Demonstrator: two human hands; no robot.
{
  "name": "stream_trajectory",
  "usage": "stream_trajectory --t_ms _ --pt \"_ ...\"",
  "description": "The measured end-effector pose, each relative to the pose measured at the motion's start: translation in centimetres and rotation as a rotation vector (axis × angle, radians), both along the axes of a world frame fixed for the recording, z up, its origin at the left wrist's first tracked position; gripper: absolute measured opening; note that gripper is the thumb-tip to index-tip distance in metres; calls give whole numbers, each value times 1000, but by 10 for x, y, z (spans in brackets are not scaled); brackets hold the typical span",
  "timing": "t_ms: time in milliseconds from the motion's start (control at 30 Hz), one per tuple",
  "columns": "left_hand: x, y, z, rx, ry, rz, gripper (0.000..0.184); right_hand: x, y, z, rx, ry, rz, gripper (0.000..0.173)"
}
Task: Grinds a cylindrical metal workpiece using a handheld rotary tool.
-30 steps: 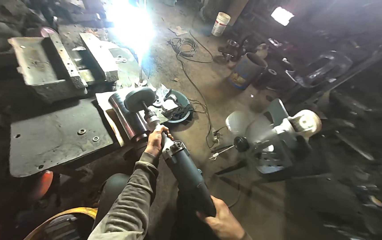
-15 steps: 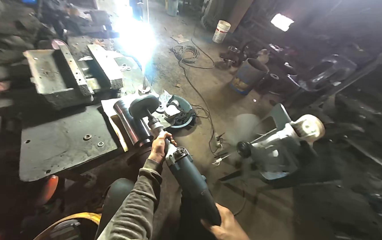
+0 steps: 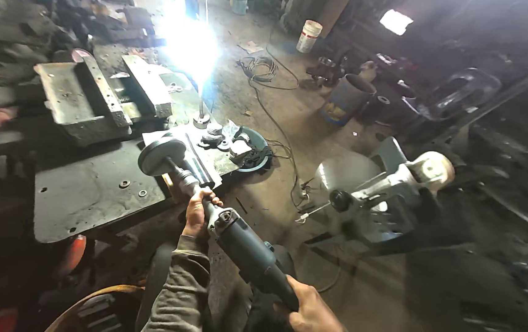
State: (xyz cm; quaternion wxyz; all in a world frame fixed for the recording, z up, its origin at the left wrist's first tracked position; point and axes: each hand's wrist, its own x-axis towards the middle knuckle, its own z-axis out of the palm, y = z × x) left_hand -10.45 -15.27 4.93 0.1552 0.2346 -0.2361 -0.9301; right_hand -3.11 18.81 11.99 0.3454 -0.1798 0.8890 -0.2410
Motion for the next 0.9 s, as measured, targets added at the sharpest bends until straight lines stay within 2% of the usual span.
stream_trajectory --t_ms 267,367,700,900 --pt "-25 10 11 -32 -52 -67 26 3 1 0 -29 15 -95 57" --pt "-39 19 16 -50 -90 -80 18 0 6 -4 -62 3 -141 54" --pt "-76 35 1 -114 -224 -162 11 -5 14 -18 -192 -71 -262 49" --pt "-80 37 2 -107 -242 -156 10 -9 15 -17 -198 -87 -267 48"
